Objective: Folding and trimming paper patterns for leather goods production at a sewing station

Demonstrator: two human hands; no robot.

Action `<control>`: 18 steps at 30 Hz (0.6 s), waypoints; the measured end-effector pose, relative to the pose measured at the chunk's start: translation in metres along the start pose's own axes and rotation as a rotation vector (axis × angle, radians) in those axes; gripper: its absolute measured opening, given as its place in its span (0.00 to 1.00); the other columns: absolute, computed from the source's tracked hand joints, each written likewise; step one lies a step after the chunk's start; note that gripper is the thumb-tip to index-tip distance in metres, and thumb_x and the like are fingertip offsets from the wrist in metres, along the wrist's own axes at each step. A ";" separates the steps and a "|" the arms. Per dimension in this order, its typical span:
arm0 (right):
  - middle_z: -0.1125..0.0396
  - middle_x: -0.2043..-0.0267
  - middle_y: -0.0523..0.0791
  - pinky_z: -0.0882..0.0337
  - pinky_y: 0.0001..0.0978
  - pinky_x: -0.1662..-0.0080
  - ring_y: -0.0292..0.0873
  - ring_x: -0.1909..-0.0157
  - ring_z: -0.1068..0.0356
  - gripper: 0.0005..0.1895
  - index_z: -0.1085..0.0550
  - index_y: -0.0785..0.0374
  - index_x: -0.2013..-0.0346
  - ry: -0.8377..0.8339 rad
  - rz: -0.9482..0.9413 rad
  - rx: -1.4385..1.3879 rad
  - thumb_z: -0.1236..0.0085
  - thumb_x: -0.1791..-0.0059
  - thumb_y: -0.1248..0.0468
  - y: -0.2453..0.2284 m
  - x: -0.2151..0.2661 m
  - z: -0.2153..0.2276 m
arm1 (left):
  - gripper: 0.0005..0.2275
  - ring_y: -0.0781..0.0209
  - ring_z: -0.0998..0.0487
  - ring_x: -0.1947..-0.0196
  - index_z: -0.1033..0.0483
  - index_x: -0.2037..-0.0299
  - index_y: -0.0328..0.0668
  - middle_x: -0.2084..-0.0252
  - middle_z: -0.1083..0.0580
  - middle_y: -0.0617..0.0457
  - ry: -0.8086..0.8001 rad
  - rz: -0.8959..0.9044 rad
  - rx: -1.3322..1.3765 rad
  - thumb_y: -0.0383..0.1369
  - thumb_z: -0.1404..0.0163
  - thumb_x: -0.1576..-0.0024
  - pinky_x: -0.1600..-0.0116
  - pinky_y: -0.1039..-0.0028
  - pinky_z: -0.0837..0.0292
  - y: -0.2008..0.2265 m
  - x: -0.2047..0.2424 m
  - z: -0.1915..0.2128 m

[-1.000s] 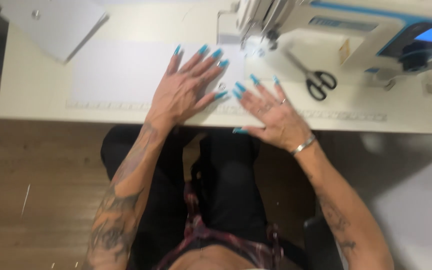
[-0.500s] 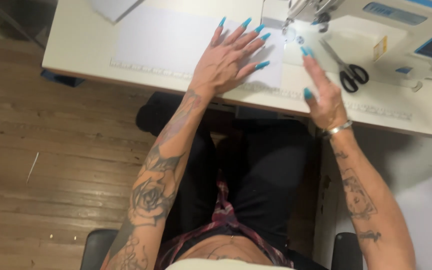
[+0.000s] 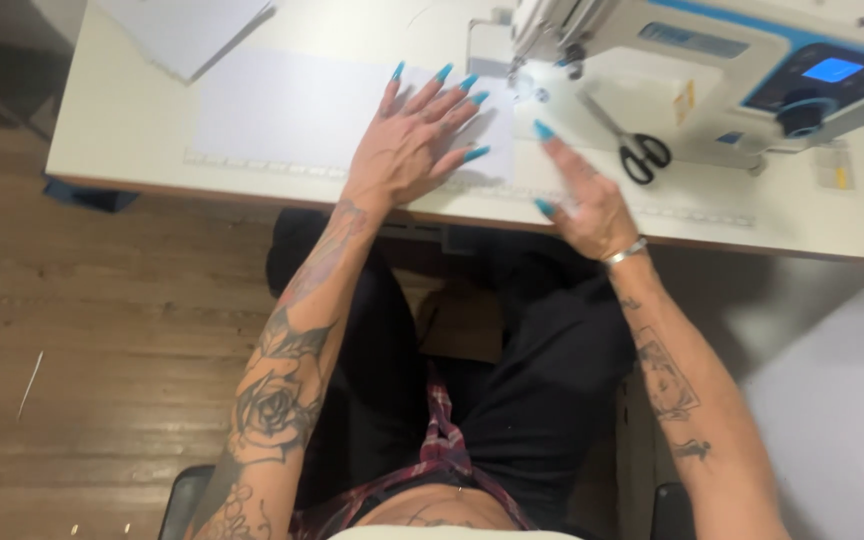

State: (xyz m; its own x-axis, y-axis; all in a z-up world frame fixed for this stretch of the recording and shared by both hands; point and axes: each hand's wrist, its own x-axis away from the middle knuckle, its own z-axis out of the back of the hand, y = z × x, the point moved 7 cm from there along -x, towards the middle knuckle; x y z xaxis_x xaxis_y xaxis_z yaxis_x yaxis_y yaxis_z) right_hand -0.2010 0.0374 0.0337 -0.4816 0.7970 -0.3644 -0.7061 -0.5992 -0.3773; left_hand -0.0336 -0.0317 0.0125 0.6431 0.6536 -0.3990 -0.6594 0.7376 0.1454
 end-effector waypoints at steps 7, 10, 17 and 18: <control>0.42 0.44 0.49 0.40 0.40 0.46 0.51 0.45 0.42 0.34 0.38 0.57 0.45 0.122 0.065 0.080 0.52 0.60 0.42 0.009 0.003 -0.002 | 0.21 0.56 0.44 0.40 0.43 0.42 0.59 0.40 0.42 0.58 0.032 0.143 0.006 0.46 0.63 0.46 0.39 0.50 0.58 0.015 -0.007 0.008; 0.44 0.43 0.47 0.41 0.38 0.45 0.48 0.44 0.43 0.35 0.39 0.55 0.44 0.129 -0.005 0.037 0.54 0.59 0.41 0.007 0.003 0.000 | 0.22 0.60 0.45 0.39 0.43 0.42 0.62 0.40 0.42 0.60 0.013 0.139 0.105 0.47 0.61 0.47 0.38 0.53 0.58 0.028 -0.001 0.005; 0.40 0.48 0.49 0.37 0.41 0.49 0.52 0.47 0.40 0.26 0.34 0.60 0.50 0.342 -0.021 0.130 0.55 0.56 0.48 0.008 0.027 0.018 | 0.21 0.56 0.48 0.38 0.42 0.43 0.64 0.40 0.42 0.59 -0.112 0.116 0.045 0.50 0.68 0.47 0.40 0.49 0.58 0.030 -0.002 0.005; 0.39 0.48 0.48 0.37 0.39 0.49 0.50 0.46 0.40 0.24 0.32 0.60 0.52 0.403 -0.049 0.158 0.53 0.56 0.49 0.010 0.038 0.021 | 0.21 0.56 0.50 0.37 0.42 0.43 0.66 0.40 0.43 0.60 -0.153 0.134 0.084 0.51 0.71 0.46 0.39 0.48 0.62 0.031 -0.001 0.004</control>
State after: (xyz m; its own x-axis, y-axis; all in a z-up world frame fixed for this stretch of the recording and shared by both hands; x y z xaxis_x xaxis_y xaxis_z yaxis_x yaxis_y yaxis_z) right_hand -0.2372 0.0638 0.0340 -0.2268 0.7123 -0.6643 -0.8089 -0.5176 -0.2788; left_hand -0.0537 -0.0088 0.0210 0.6075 0.7603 -0.2299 -0.7126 0.6496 0.2650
